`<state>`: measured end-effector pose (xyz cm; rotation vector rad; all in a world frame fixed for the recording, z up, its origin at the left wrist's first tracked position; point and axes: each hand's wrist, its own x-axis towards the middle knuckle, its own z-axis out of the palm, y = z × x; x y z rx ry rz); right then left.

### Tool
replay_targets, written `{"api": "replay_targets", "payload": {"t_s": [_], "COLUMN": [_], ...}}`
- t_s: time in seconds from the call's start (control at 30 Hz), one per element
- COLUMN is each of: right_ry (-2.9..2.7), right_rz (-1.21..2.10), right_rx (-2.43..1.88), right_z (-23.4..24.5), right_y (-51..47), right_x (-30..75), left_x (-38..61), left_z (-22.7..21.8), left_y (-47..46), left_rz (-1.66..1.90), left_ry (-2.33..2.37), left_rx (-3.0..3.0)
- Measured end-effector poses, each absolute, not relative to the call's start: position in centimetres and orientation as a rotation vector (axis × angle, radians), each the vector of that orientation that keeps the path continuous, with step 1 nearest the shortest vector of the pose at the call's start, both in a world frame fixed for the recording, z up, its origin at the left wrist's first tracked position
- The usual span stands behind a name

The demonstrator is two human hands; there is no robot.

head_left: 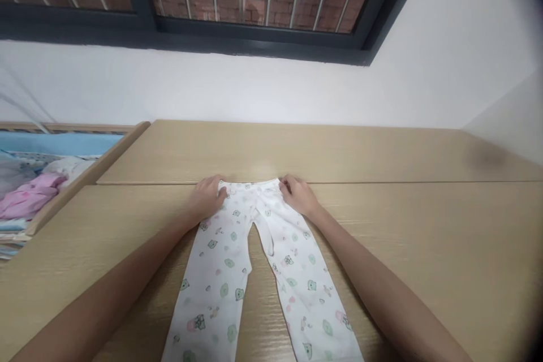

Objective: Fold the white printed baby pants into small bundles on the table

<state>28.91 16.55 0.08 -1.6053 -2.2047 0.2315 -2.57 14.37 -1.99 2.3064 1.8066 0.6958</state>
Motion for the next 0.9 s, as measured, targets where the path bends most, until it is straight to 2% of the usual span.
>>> {"api": "replay_targets", "payload": {"t_s": [0.9], "right_ry": [-2.226], "right_rz": [0.212], "right_rx": [-1.579], "right_z": [0.23], "right_y": [16.47], "right_x": [28.93], "left_x": [-2.53], "left_z": [-1.75], "left_y": [14.27], "left_rz": [0.678], "left_ry": [1.794], "left_rx": [2.337]}}
